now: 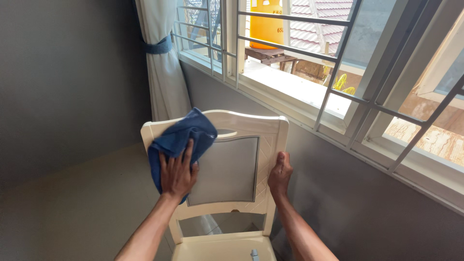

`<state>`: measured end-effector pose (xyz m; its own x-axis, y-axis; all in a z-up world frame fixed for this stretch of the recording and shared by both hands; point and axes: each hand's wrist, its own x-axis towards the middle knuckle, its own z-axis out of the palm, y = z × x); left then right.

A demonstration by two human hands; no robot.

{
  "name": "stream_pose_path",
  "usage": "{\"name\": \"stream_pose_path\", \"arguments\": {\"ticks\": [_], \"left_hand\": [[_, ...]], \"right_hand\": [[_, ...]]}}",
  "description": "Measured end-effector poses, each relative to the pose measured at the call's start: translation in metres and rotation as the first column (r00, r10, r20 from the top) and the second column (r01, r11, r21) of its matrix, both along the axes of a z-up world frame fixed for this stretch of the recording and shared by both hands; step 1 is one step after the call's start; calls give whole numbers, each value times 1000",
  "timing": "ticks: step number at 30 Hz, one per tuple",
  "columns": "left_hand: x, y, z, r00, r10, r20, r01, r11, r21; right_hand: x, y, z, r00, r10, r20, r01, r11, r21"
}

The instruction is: The person wipes the backrest of a white chair using a blue cloth. The person holds the chair steady with one hand while wiping the surface with the other, covering the top edge and the central panel.

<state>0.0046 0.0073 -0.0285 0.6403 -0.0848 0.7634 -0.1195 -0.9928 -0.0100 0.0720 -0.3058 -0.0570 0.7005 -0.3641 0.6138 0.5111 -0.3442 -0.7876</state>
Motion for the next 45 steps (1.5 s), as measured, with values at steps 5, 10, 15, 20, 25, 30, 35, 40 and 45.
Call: {"name": "stream_pose_path", "arguments": {"ticks": [5,10,15,20,25,30,35,40,45], "left_hand": [[-10,4,-1,998,44,44,-37,990,-135],[6,-52,16,990,-138,-15,134,978,-161],[17,-127,34,927,-363,-93,354,930,-95],[27,-168,35,856,-504,-119,513,856,61],[29,-145,29,862,-397,-313,438,896,68],[9,-42,4,991,-133,-31,132,991,-30],[-17,13,1,982,183,54,-175,975,-138],[-22,23,6,963,152,222,-37,891,-452],[-30,50,5,988,-37,148,116,808,-577]], "right_hand": [[-5,6,5,1000,-24,13,23,999,25],[-6,7,6,999,-30,15,29,999,31],[-9,6,7,999,-13,-35,15,999,45],[-5,4,7,994,8,107,-8,1000,2],[2,-7,-4,996,76,51,-74,997,-29],[7,-6,-12,999,44,-20,-44,999,-11],[2,-6,-11,995,87,-47,-85,995,43],[-21,-2,21,959,184,-215,-180,983,36],[-32,8,33,958,152,-245,-167,985,-42]]}}
